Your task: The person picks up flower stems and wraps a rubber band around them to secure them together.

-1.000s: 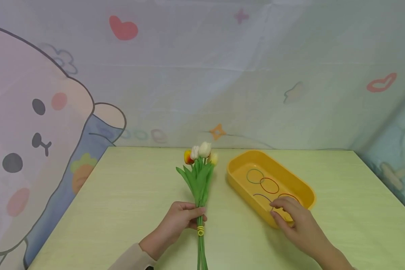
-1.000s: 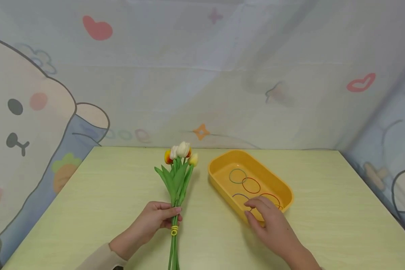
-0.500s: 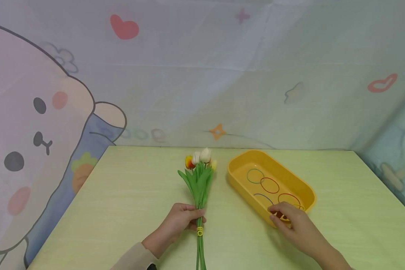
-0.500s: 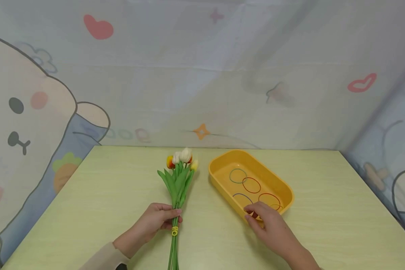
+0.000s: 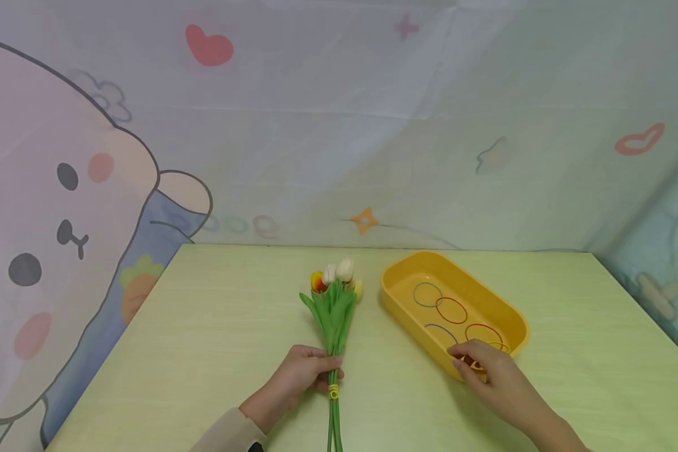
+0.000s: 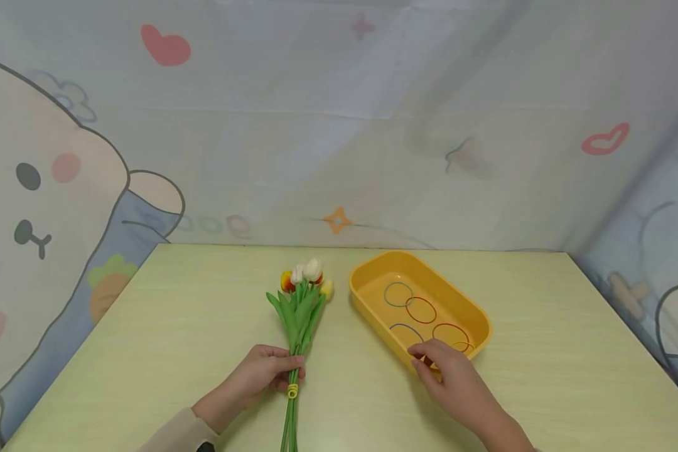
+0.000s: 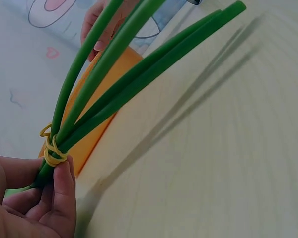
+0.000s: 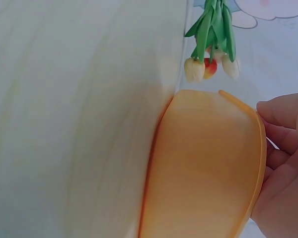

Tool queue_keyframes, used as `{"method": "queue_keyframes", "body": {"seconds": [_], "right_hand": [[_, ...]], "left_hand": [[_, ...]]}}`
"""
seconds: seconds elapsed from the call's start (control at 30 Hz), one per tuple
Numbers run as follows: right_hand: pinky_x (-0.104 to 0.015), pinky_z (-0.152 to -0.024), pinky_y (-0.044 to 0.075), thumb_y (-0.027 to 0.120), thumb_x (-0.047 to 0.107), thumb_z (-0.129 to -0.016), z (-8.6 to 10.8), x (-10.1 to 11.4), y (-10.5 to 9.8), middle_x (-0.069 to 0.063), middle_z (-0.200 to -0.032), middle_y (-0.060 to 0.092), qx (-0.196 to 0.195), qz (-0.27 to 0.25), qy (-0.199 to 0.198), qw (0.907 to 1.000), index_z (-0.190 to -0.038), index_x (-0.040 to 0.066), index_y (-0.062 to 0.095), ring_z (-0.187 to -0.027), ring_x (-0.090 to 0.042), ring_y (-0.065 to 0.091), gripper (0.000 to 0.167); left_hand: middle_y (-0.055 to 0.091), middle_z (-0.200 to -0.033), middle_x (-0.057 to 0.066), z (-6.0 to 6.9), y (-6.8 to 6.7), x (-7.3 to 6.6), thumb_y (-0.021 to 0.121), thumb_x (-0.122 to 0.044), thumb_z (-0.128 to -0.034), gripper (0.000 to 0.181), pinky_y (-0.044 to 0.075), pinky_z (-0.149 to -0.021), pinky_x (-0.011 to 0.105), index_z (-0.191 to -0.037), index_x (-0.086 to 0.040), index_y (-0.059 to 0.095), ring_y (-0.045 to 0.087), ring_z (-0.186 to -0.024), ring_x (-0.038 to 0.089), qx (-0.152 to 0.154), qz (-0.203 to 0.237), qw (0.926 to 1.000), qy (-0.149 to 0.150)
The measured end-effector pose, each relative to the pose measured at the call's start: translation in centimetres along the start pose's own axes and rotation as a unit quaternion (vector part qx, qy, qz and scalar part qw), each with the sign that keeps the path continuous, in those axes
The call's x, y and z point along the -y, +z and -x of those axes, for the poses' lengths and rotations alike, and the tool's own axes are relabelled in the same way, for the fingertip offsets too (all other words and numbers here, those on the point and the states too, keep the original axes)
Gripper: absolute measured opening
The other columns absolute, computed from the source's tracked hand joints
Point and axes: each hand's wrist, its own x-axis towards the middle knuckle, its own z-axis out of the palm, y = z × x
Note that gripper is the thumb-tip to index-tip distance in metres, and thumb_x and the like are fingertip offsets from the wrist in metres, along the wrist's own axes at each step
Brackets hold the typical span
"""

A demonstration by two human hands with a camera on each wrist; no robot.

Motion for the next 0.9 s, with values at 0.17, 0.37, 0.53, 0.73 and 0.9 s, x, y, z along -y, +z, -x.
{"method": "queue_keyframes", "body": {"seconds": [0.17,0.37,0.53,0.73,0.9], "right_hand": [[-0.020,-0.062,0.054,0.070,-0.005,-0.083,0.12,-0.07,0.05,0.008,-0.086,0.064,0.002,-0.002,0.002,1.0000,-0.098,0.009,0.068,-0.075,0.002,0.054,0.020],[-0.020,-0.061,0.054,0.071,-0.004,-0.083,0.18,-0.27,0.17,0.008,-0.086,0.064,0.000,-0.002,0.000,1.0000,-0.099,0.010,0.069,-0.075,0.002,0.054,0.022],[-0.021,-0.061,0.054,0.071,-0.004,-0.082,0.12,-0.26,0.24,0.009,-0.086,0.064,-0.001,0.003,0.000,1.0000,-0.099,0.010,0.069,-0.075,0.002,0.054,0.022],[-0.021,-0.061,0.053,0.071,-0.003,-0.083,0.16,-0.21,0.30,0.010,-0.087,0.064,0.002,0.003,0.005,1.0000,-0.099,0.011,0.069,-0.075,0.001,0.054,0.021],[-0.020,-0.061,0.053,0.071,-0.003,-0.083,0.19,-0.28,0.35,0.010,-0.087,0.064,-0.001,0.002,0.001,1.0000,-0.099,0.011,0.069,-0.075,0.001,0.054,0.022]], "left_hand": [[0.067,-0.066,0.002,-0.05,0.05,0.30,0.063,-0.007,-0.0919,0.027,0.056,-0.055,0.021,-0.095,0.019,0.065,0.060,-0.054,0.006,0.004,0.005,0.9999,-0.008],[0.066,-0.065,0.002,-0.18,-0.04,0.44,0.063,-0.006,-0.0915,0.025,0.057,-0.055,0.024,-0.093,0.020,0.064,0.061,-0.054,0.007,0.007,-0.005,0.9999,-0.011],[0.065,-0.063,0.002,-0.45,-0.15,0.58,0.064,-0.005,-0.0906,0.023,0.058,-0.055,0.027,-0.091,0.018,0.066,0.061,-0.053,0.008,0.002,-0.034,0.9993,-0.015],[0.061,-0.057,0.001,-0.47,-0.26,0.56,0.067,-0.006,-0.0894,0.021,0.058,-0.053,0.028,-0.087,0.015,0.067,0.060,-0.050,0.009,-0.009,-0.069,0.9972,-0.029],[0.061,-0.056,0.002,-0.19,-0.29,0.27,0.068,-0.008,-0.0884,0.020,0.057,-0.051,0.027,-0.085,0.012,0.068,0.060,-0.049,0.009,-0.015,-0.078,0.9962,-0.036]]}}
